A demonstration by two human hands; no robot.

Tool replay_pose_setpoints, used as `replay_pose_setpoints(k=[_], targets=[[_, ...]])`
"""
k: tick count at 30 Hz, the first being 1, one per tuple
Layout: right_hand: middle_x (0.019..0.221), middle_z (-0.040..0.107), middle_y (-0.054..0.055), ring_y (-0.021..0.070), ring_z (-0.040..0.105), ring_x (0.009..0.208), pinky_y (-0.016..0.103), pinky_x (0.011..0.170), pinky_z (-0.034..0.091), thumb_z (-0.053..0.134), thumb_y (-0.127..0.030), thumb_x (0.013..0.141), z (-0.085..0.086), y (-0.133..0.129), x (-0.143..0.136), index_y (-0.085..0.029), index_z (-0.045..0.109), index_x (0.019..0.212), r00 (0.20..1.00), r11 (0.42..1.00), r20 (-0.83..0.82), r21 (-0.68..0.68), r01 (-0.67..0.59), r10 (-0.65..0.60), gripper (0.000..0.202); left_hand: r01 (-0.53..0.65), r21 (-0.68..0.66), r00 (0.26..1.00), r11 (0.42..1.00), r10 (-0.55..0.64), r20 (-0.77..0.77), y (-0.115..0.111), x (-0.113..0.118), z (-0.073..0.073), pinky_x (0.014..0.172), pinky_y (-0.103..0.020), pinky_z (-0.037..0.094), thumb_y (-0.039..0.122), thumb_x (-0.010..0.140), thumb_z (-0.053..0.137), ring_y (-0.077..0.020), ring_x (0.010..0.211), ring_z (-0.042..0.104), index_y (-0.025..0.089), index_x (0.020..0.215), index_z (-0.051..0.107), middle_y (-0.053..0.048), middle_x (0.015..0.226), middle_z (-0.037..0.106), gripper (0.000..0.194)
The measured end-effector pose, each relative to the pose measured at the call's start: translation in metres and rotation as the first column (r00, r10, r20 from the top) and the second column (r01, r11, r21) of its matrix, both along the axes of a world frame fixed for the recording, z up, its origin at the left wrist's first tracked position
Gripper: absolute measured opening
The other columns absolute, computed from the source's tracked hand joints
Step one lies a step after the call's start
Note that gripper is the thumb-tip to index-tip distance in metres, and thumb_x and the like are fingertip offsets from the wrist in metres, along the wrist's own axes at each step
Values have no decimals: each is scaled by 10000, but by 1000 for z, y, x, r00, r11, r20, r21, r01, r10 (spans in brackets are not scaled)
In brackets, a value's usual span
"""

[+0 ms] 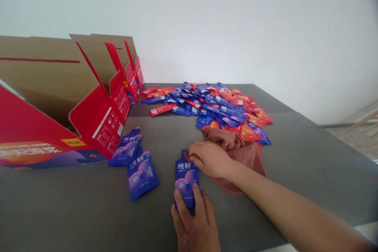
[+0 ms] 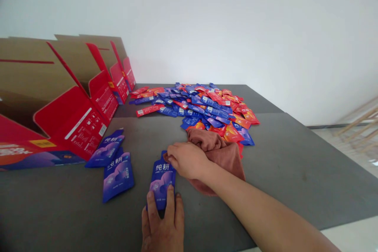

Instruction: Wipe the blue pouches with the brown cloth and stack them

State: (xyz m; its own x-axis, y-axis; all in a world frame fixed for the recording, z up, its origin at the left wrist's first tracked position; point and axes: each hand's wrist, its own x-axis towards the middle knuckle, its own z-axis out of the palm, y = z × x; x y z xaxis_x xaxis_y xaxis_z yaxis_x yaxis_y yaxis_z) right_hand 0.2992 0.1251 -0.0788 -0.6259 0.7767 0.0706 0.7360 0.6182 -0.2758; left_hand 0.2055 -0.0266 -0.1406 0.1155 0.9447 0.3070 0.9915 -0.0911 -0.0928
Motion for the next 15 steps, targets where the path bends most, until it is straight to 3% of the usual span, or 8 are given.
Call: replay_pose_setpoints(k=[3, 6, 9, 11, 15], targets=[[875, 616, 45, 167, 556, 849, 282, 765, 365, 457, -195, 905, 2, -5, 0, -169, 587, 909, 995, 998, -98, 47, -31, 36, 132, -14, 5, 1000, 1000, 14, 14, 0, 1, -2, 859, -567, 525, 206, 727, 689, -449, 1167, 476, 297, 1078, 680, -35, 1275, 584, 363], [887, 616, 37, 165, 548, 858, 288, 789, 369, 485, -196, 886, 7, -19, -5, -175, 595, 921, 960, 976, -178, 56, -211, 218, 116, -11, 12, 999, 1000, 10, 46, -1, 2, -6, 873, -569, 512, 207, 735, 670, -444, 1162, 482, 292, 1084, 678, -41, 1249, 596, 359], [904, 617, 26, 163, 553, 871, 283, 798, 377, 507, -210, 875, 10, -30, -12, -196, 614, 946, 919, 927, -142, -28, -374, 367, 129, -8, 8, 999, 1000, 8, 38, -1, 2, -9, 898, -574, 495, 139, 720, 649, -439, 1167, 479, 296, 1091, 674, -34, 1227, 602, 403], [913, 615, 30, 162, 556, 872, 283, 795, 379, 500, -211, 882, 9, -29, -13, -196, 618, 959, 934, 935, -105, -65, -348, 340, 143, -4, 4, 1000, 1000, 3, 27, -1, 1, -8, 900, -572, 494, 121, 718, 638, -441, 1174, 471, 288, 1095, 672, -36, 1249, 589, 413], [901, 610, 39, 165, 556, 866, 283, 775, 374, 482, -218, 898, 3, -12, -8, -180, 608, 934, 988, 989, -44, -30, -148, 146, 136, 4, -19, 999, 1000, -3, 48, 0, 0, -2, 871, -567, 515, 158, 722, 662, -455, 1165, 473, 276, 1075, 683, -36, 1269, 586, 373]])
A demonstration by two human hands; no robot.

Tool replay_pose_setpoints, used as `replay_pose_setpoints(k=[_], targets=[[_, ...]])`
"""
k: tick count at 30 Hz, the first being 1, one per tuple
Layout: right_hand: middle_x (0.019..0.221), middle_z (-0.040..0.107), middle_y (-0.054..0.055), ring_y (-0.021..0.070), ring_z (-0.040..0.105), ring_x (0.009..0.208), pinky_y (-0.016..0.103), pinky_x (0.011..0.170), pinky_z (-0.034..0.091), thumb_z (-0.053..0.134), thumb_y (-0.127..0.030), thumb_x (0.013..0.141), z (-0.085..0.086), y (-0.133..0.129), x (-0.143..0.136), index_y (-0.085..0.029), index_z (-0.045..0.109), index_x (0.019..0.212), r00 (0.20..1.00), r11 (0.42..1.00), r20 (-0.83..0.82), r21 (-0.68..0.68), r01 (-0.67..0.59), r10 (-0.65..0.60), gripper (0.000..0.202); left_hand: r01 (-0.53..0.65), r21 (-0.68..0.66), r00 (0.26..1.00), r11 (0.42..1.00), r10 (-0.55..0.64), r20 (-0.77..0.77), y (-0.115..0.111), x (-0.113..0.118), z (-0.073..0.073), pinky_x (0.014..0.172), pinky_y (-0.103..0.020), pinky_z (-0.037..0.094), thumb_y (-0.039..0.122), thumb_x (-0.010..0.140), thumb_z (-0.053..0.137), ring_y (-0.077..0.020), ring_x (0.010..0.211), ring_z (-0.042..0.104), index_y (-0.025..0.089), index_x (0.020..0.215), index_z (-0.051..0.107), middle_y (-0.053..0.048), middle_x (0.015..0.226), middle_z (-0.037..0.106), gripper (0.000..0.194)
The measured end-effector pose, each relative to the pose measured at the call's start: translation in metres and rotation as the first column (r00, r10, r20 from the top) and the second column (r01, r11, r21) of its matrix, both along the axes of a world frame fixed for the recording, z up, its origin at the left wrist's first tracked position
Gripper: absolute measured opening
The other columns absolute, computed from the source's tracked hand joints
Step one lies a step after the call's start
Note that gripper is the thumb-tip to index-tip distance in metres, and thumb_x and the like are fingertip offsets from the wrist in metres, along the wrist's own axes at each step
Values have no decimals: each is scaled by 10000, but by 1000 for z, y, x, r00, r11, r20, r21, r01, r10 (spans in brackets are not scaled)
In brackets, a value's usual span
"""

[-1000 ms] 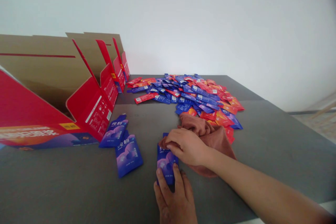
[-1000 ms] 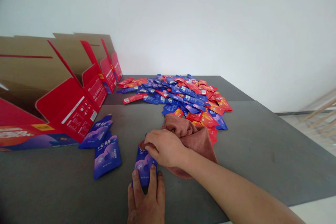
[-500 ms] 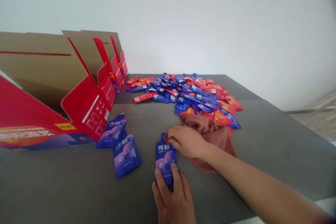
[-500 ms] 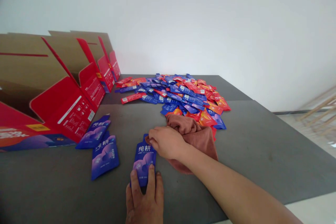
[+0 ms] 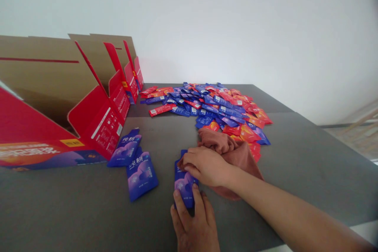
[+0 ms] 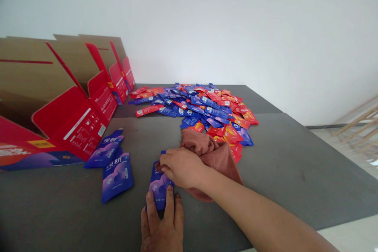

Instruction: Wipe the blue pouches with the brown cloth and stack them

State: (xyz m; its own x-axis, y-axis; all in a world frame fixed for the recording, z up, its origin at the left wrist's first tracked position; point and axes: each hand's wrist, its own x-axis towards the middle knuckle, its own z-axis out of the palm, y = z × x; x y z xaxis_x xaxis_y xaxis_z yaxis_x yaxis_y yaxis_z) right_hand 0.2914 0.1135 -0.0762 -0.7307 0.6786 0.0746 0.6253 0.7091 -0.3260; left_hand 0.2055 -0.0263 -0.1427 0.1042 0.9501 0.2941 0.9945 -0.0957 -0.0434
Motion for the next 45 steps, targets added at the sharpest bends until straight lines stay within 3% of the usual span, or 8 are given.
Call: replay_pose_setpoints(k=[6, 11, 13, 22, 25, 32, 39, 45], targets=[[861, 603, 42, 166, 543, 829, 288, 748, 362, 464, -192, 897, -3, 6, 6, -165, 581, 884, 995, 992, -57, 92, 86, -81, 122, -10, 33, 1000, 999, 10, 6, 0, 1, 0, 861, -559, 524, 177, 719, 682, -447, 1161, 481, 273, 1052, 692, -35, 1264, 592, 347], [905, 614, 35, 170, 545, 889, 294, 791, 368, 499, -212, 879, 1, -17, -4, -185, 603, 939, 976, 982, -107, 28, -189, 191, 123, -30, 69, 999, 997, 28, 29, -1, 3, -6, 883, -550, 518, 204, 721, 688, -429, 1149, 501, 289, 1054, 690, -35, 1179, 632, 344], [917, 618, 32, 168, 553, 896, 293, 804, 372, 497, -219, 883, 4, -21, -7, -194, 612, 956, 973, 975, -72, -18, -220, 218, 138, -33, 58, 999, 998, 32, 23, 0, 3, -6, 885, -555, 516, 175, 712, 684, -435, 1152, 496, 288, 1050, 691, -30, 1176, 634, 357], [892, 608, 50, 171, 558, 846, 287, 742, 369, 460, -200, 903, -1, 5, 2, -170, 595, 930, 990, 992, 65, 27, 124, -126, 141, -7, 34, 1000, 999, 8, -19, 0, 0, 1, 855, -553, 533, 177, 720, 680, -443, 1158, 488, 287, 1061, 688, -27, 1262, 598, 359], [874, 605, 47, 170, 551, 843, 291, 753, 364, 465, -191, 895, -2, 3, 4, -166, 590, 903, 995, 994, -13, 57, 95, -95, 127, -25, 42, 1000, 999, 25, 1, 0, 1, -1, 853, -550, 532, 181, 717, 687, -444, 1155, 490, 286, 1053, 692, -23, 1251, 606, 352], [910, 612, 30, 166, 548, 881, 293, 809, 370, 500, -212, 875, 3, -18, -5, -191, 606, 937, 975, 979, -94, -18, -204, 202, 124, -35, 56, 999, 998, 34, 25, -1, 3, -8, 892, -555, 508, 182, 737, 656, -429, 1166, 487, 301, 1065, 685, -22, 1212, 618, 350], [920, 614, 43, 179, 551, 869, 298, 772, 371, 491, -220, 877, 1, -10, -5, -178, 602, 937, 998, 998, -3, 10, -59, 59, 133, -22, 36, 1000, 999, 22, -14, 0, 1, -4, 878, -540, 523, 168, 750, 627, -416, 1157, 500, 292, 1083, 678, -34, 1254, 597, 359], [874, 607, 35, 171, 540, 824, 296, 751, 365, 467, -208, 890, -2, -8, -1, -177, 588, 891, 998, 998, -61, 64, 9, -5, 125, -21, 49, 1000, 999, 22, -5, 1, 2, 0, 851, -557, 534, 154, 717, 670, -448, 1145, 496, 284, 1057, 690, -12, 1229, 622, 365]])
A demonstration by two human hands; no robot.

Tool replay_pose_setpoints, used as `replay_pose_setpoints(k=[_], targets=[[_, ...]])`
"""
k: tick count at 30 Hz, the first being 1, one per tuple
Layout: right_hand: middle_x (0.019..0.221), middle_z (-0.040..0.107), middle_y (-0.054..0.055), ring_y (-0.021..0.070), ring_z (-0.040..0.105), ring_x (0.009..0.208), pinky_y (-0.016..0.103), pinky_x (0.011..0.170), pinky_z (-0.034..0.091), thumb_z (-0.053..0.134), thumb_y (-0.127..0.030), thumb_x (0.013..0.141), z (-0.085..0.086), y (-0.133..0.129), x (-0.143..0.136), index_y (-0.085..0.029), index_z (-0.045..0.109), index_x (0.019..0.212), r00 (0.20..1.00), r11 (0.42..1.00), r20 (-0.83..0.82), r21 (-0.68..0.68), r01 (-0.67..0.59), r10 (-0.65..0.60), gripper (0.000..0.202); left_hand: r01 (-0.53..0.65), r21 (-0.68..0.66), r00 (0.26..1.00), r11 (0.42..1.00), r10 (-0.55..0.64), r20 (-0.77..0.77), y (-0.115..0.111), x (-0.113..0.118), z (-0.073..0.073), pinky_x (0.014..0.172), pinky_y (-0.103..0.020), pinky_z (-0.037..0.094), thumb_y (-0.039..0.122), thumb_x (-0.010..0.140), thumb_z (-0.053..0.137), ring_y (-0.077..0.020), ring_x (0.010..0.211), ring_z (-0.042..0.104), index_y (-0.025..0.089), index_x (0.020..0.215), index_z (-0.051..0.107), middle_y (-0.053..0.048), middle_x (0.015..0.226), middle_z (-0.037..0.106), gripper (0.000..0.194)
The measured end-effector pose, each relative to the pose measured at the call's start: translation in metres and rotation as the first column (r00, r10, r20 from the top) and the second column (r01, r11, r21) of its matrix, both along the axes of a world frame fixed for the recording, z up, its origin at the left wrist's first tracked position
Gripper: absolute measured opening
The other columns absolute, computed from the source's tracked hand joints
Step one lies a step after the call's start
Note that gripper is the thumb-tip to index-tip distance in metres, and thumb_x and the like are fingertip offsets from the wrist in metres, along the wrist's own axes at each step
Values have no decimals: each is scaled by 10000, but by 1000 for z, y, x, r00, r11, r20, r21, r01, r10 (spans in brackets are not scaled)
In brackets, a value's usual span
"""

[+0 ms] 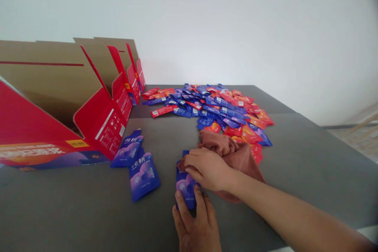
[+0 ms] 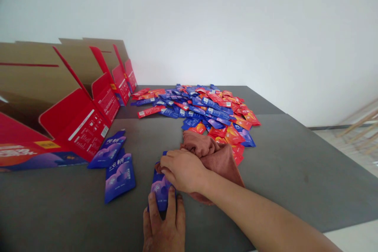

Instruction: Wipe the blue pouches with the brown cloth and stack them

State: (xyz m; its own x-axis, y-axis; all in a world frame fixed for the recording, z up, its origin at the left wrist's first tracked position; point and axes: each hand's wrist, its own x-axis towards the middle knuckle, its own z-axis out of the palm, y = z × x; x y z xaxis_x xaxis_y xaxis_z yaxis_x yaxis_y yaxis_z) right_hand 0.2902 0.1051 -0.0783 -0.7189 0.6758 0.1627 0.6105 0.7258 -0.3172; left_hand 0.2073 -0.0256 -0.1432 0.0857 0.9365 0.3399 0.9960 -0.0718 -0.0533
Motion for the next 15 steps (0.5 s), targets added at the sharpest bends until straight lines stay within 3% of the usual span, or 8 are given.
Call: replay_pose_setpoints(k=[7, 15], targets=[[929, 616, 31, 166, 547, 899, 298, 826, 367, 497, -221, 892, 7, -9, -3, -194, 611, 955, 981, 979, -1, -71, -193, 193, 133, -4, 5, 999, 1000, 4, 35, -1, 1, -3, 883, -546, 515, 179, 722, 667, -431, 1149, 501, 279, 1060, 689, -29, 1209, 624, 352], [907, 614, 39, 169, 569, 870, 282, 760, 378, 471, -211, 902, 0, 9, 0, -185, 615, 947, 995, 996, 79, -60, 73, -68, 153, 8, 8, 1000, 1000, -8, 4, 0, 0, 2, 845, -564, 535, 198, 691, 723, -462, 1147, 488, 277, 1040, 698, -18, 1230, 623, 359]])
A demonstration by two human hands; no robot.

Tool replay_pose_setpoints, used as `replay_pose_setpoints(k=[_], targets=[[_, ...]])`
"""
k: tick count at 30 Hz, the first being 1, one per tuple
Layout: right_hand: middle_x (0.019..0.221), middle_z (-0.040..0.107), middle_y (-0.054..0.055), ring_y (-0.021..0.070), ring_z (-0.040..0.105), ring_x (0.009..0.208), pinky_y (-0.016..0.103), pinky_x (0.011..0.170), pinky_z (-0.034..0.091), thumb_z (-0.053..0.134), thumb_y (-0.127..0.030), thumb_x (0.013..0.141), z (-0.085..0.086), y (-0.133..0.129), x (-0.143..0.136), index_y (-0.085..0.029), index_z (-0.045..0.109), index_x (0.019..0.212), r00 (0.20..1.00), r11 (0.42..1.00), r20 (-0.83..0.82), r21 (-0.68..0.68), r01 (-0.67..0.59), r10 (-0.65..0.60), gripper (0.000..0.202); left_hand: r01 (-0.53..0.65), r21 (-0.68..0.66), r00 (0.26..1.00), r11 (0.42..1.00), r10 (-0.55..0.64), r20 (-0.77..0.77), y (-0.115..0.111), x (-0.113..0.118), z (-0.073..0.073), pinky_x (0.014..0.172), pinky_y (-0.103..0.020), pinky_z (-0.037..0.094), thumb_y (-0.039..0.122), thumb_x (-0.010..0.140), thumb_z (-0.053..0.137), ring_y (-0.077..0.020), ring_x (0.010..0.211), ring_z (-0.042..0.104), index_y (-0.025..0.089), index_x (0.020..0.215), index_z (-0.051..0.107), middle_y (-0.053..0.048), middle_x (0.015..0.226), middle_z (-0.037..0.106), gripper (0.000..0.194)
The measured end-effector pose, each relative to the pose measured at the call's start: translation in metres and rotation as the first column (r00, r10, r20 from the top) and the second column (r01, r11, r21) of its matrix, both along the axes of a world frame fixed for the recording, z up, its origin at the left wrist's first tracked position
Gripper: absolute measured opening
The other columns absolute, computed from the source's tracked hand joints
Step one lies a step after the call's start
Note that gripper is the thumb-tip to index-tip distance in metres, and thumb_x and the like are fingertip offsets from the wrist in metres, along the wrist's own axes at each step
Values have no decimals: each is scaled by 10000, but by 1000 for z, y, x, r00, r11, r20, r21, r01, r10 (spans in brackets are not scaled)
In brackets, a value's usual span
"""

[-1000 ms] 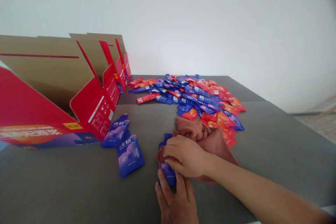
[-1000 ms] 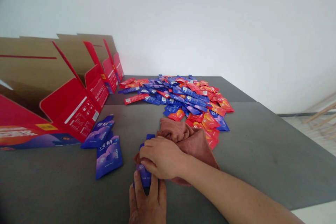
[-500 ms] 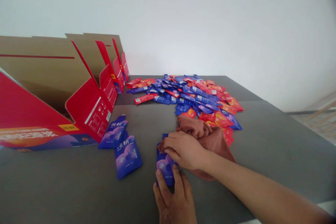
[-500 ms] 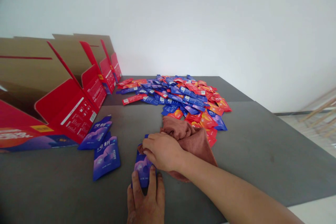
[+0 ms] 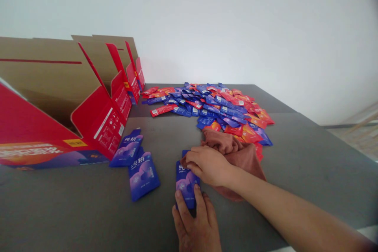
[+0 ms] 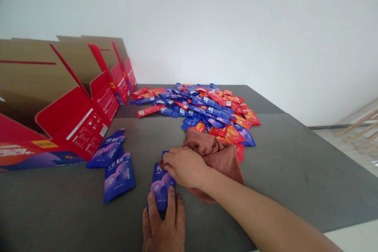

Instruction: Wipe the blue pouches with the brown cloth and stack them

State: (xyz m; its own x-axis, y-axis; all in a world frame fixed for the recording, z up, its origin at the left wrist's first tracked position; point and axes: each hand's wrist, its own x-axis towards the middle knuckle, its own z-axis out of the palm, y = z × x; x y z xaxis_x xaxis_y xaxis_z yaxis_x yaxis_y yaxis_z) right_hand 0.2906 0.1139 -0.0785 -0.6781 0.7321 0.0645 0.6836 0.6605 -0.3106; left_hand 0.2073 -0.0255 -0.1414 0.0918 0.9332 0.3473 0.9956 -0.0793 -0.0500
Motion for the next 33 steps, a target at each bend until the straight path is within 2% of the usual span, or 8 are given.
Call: replay_pose_setpoints(k=[6, 11, 13, 21, 24, 27, 31, 33], targets=[[864, 607, 41, 175, 549, 831, 295, 745, 363, 468, -208, 901, -2, 2, 5, -170, 602, 906, 996, 993, -84, 117, -1, 11, 139, -9, 1, 1000, 1000, 9, 6, 0, 0, 2, 831, -559, 545, 219, 686, 736, -461, 1136, 498, 277, 1025, 704, -16, 1215, 632, 345], [903, 606, 32, 168, 537, 871, 294, 796, 367, 501, -229, 893, 6, -12, 2, -191, 610, 947, 950, 956, -115, 62, -286, 291, 128, -1, 13, 1000, 1000, 0, 17, -1, 1, -3, 855, -553, 535, 222, 696, 723, -450, 1139, 501, 275, 1034, 700, -24, 1189, 641, 343], [921, 610, 28, 164, 541, 880, 292, 809, 370, 497, -229, 896, 7, -14, 0, -199, 615, 965, 939, 943, -90, 14, -331, 331, 140, -6, 14, 1000, 1000, 6, 13, -1, 1, -5, 857, -555, 534, 225, 696, 722, -452, 1143, 496, 277, 1028, 702, -22, 1179, 644, 337], [891, 607, 43, 170, 553, 867, 291, 779, 369, 475, -236, 915, -2, 4, 3, -181, 621, 949, 999, 998, 0, 23, -54, 54, 160, 2, 28, 1000, 1000, -1, -20, -1, -1, -5, 833, -560, 541, 215, 682, 735, -468, 1144, 486, 277, 1045, 696, -19, 1239, 614, 370], [878, 602, 43, 171, 547, 857, 299, 778, 363, 464, -230, 919, -2, 5, 6, -178, 618, 935, 999, 996, -24, 79, -34, 36, 164, 2, 31, 1000, 1000, -1, -16, 0, -1, -4, 827, -562, 542, 231, 667, 752, -473, 1135, 491, 278, 1037, 699, -17, 1226, 623, 377], [892, 599, 41, 170, 536, 874, 300, 791, 359, 465, -236, 922, 1, -1, 7, -184, 616, 943, 987, 984, -76, 112, -135, 144, 161, 0, 33, 1000, 999, 0, 0, -1, 0, -5, 832, -559, 541, 256, 674, 751, -464, 1133, 498, 283, 1041, 697, -25, 1215, 627, 372], [922, 605, 16, 159, 534, 896, 288, 814, 364, 495, -262, 911, 5, -11, 4, -215, 620, 979, 927, 930, -80, 53, -364, 367, 150, -9, 19, 1000, 1000, 8, 20, -1, 1, -7, 857, -569, 526, 262, 677, 746, -462, 1143, 491, 285, 1052, 692, -27, 1182, 636, 380], [936, 610, 12, 156, 538, 905, 288, 829, 366, 492, -261, 913, 5, -13, 2, -218, 627, 989, 922, 925, -72, 18, -380, 380, 161, -4, 7, 1000, 1000, 4, 14, -2, 1, -9, 858, -573, 523, 244, 678, 741, -466, 1152, 480, 283, 1065, 686, -28, 1186, 632, 393]])
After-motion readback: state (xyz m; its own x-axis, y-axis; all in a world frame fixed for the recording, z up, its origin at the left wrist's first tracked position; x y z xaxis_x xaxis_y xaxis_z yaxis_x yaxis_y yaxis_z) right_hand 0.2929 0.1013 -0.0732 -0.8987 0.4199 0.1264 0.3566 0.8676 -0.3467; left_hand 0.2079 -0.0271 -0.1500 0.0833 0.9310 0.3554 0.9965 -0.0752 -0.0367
